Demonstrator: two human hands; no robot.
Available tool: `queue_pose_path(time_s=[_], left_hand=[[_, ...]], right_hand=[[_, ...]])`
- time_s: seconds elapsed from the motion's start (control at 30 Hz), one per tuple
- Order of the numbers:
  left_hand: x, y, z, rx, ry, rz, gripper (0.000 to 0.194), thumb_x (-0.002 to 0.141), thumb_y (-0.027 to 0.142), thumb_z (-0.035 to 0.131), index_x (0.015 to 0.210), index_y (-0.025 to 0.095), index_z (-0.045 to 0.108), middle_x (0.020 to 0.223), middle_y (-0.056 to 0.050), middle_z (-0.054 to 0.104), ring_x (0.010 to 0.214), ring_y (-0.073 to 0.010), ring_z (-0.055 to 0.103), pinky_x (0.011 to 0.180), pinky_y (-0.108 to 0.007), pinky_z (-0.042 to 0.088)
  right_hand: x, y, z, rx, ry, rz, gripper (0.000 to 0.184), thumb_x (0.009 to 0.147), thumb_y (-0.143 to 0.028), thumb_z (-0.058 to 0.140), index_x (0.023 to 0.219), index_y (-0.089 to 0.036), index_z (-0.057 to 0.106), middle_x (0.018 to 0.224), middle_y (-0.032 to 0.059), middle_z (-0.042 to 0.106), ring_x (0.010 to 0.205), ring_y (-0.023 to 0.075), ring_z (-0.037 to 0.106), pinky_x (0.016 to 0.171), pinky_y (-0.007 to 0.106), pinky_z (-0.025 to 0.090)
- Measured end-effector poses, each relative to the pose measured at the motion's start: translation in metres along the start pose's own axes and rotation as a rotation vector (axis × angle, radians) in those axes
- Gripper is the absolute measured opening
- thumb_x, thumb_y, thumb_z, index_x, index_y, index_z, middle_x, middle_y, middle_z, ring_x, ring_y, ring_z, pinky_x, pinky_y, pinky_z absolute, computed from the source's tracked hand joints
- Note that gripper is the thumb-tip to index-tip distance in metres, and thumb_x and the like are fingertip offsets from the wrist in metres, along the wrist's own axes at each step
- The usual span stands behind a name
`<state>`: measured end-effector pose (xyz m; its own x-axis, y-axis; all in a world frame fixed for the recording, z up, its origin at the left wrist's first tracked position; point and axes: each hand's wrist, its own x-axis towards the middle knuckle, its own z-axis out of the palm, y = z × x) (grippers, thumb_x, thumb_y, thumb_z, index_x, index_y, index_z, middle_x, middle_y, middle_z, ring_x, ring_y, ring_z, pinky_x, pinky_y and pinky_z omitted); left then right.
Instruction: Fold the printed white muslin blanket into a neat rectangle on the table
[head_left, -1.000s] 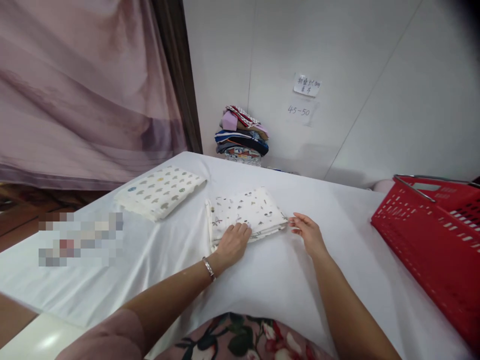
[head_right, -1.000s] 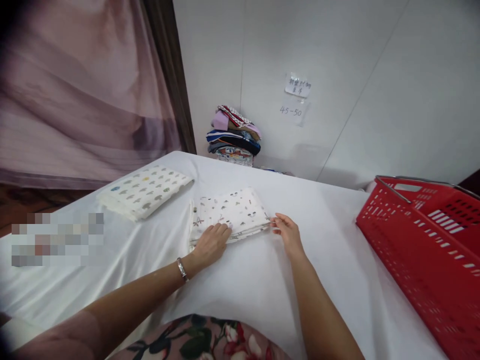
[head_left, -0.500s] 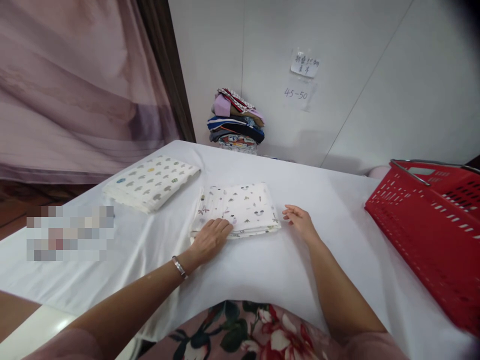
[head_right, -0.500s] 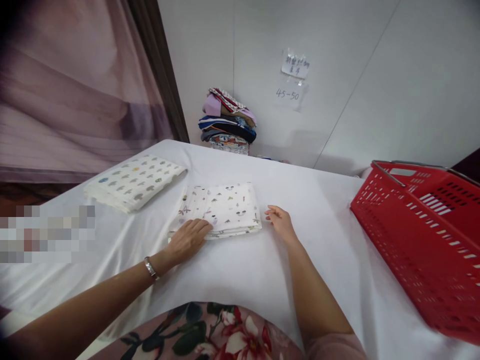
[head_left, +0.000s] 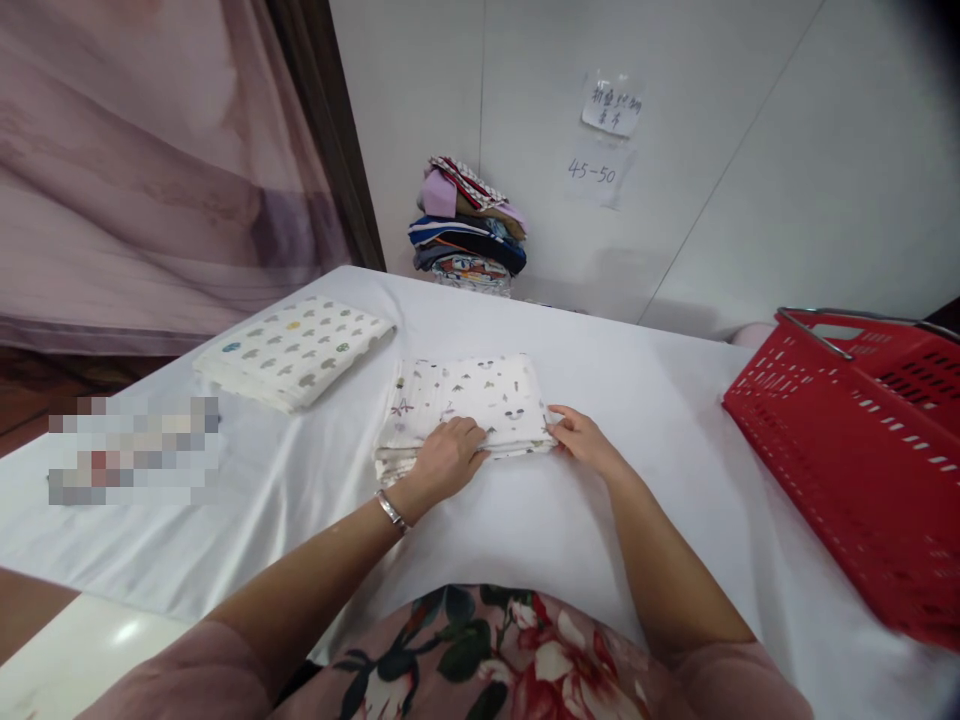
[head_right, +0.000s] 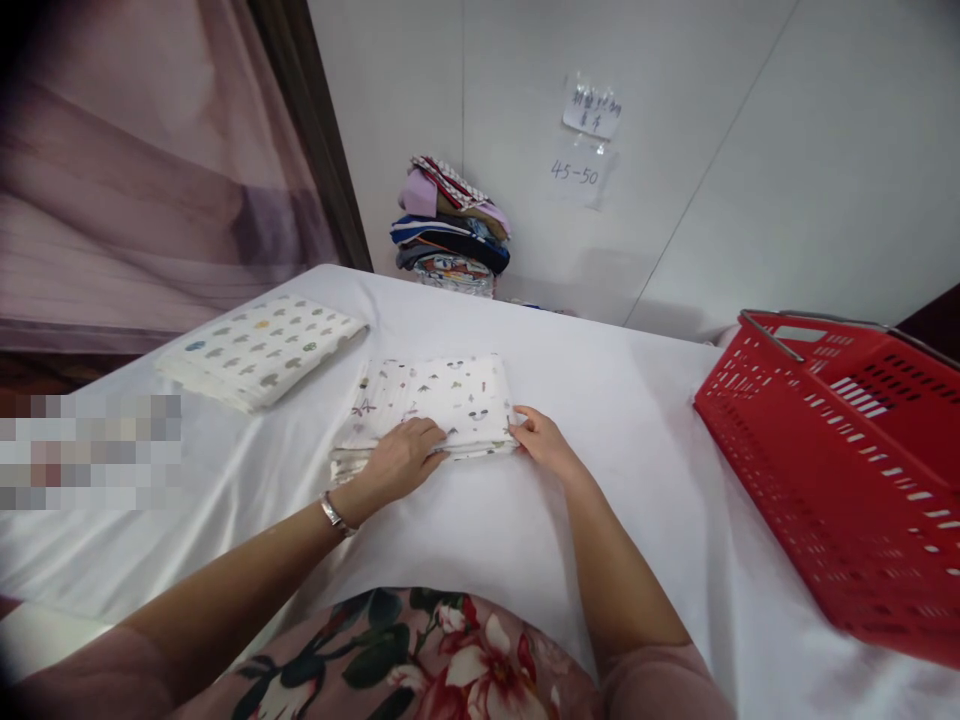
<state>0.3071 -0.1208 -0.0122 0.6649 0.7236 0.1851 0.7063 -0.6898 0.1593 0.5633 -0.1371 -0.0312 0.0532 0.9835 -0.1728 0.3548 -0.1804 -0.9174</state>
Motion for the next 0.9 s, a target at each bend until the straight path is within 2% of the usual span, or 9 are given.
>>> queue_pose_path(time_s=[0.23, 0.33, 0.47, 0.53, 0.6, 0.7, 0.8, 0.9], left_hand=[[-0.020, -0.021, -0.001, -0.046, 0.088, 0.019, 0.020, 0.089, 0.031, 0.044, 0.084, 0.016, 0.056, 0.085, -0.007, 0.056, 0.083, -0.0197, 0.051, 0.075, -0.033, 0.042], [-0.037, -0.033, -0.009, -0.039, 0.129, -0.050, 0.023, 0.090, 0.031, 0.041, 0.080, 0.017, 0.056, 0.081, -0.006, 0.056, 0.078, -0.0181, 0.051, 0.073, -0.033, 0.042], [-0.064, -0.048, -0.018, -0.033, 0.161, -0.208, 0.025, 0.090, 0.032, 0.041, 0.082, 0.017, 0.059, 0.083, -0.006, 0.058, 0.080, -0.0176, 0.053, 0.073, -0.031, 0.043], [-0.077, -0.054, -0.021, -0.047, 0.169, -0.287, 0.023, 0.089, 0.032, 0.042, 0.083, 0.018, 0.060, 0.086, -0.006, 0.059, 0.081, -0.0174, 0.054, 0.072, -0.030, 0.044], [-0.088, -0.059, -0.022, -0.065, 0.196, -0.344, 0.021, 0.088, 0.030, 0.043, 0.085, 0.019, 0.060, 0.088, -0.005, 0.060, 0.082, -0.0170, 0.055, 0.070, -0.029, 0.045], [-0.094, -0.061, -0.025, -0.065, 0.280, -0.376, 0.020, 0.088, 0.028, 0.044, 0.086, 0.019, 0.061, 0.090, -0.006, 0.060, 0.083, -0.0169, 0.055, 0.072, -0.029, 0.045], [-0.090, -0.058, -0.026, -0.059, 0.330, -0.334, 0.019, 0.087, 0.025, 0.045, 0.087, 0.018, 0.062, 0.091, -0.006, 0.061, 0.084, -0.0176, 0.055, 0.074, -0.030, 0.044], [-0.080, -0.053, -0.025, -0.071, 0.312, -0.247, 0.018, 0.086, 0.025, 0.048, 0.093, 0.018, 0.063, 0.094, -0.007, 0.061, 0.087, -0.0187, 0.054, 0.076, -0.032, 0.044]], right_hand=[[0.002, 0.002, 0.004, -0.068, -0.038, -0.029, 0.044, 0.076, -0.029, 0.054, 0.118, -0.020, 0.051, 0.055, -0.0074, 0.048, 0.044, 0.0087, 0.045, 0.043, 0.020, 0.034], [0.002, 0.003, 0.002, -0.100, -0.053, -0.024, 0.045, 0.077, -0.029, 0.053, 0.120, -0.019, 0.050, 0.055, -0.0073, 0.047, 0.043, 0.0088, 0.044, 0.043, 0.021, 0.035], [0.004, 0.011, 0.000, -0.162, -0.049, -0.042, 0.044, 0.078, -0.031, 0.051, 0.121, -0.020, 0.050, 0.061, -0.0047, 0.053, 0.048, 0.0109, 0.050, 0.047, 0.023, 0.039], [0.005, 0.014, 0.000, -0.285, 0.023, -0.120, 0.041, 0.077, -0.031, 0.052, 0.117, -0.021, 0.054, 0.071, -0.0012, 0.059, 0.058, 0.0134, 0.055, 0.055, 0.026, 0.044], [0.004, 0.012, 0.001, -0.407, 0.149, -0.247, 0.037, 0.077, -0.029, 0.052, 0.112, -0.022, 0.058, 0.089, 0.0037, 0.062, 0.076, 0.0171, 0.059, 0.064, 0.030, 0.046], [-0.001, 0.003, 0.008, -0.458, 0.268, -0.442, 0.032, 0.079, -0.030, 0.050, 0.108, -0.022, 0.061, 0.110, 0.0072, 0.059, 0.096, 0.0211, 0.056, 0.068, 0.031, 0.048], [-0.007, -0.005, 0.021, -0.438, 0.227, -0.572, 0.029, 0.081, -0.032, 0.049, 0.106, -0.022, 0.063, 0.112, 0.0076, 0.059, 0.103, 0.0220, 0.054, 0.069, 0.032, 0.051], [-0.010, -0.006, 0.034, -0.483, 0.122, -0.628, 0.028, 0.082, -0.030, 0.051, 0.106, -0.024, 0.063, 0.111, 0.0068, 0.061, 0.106, 0.0222, 0.053, 0.079, 0.037, 0.051]])
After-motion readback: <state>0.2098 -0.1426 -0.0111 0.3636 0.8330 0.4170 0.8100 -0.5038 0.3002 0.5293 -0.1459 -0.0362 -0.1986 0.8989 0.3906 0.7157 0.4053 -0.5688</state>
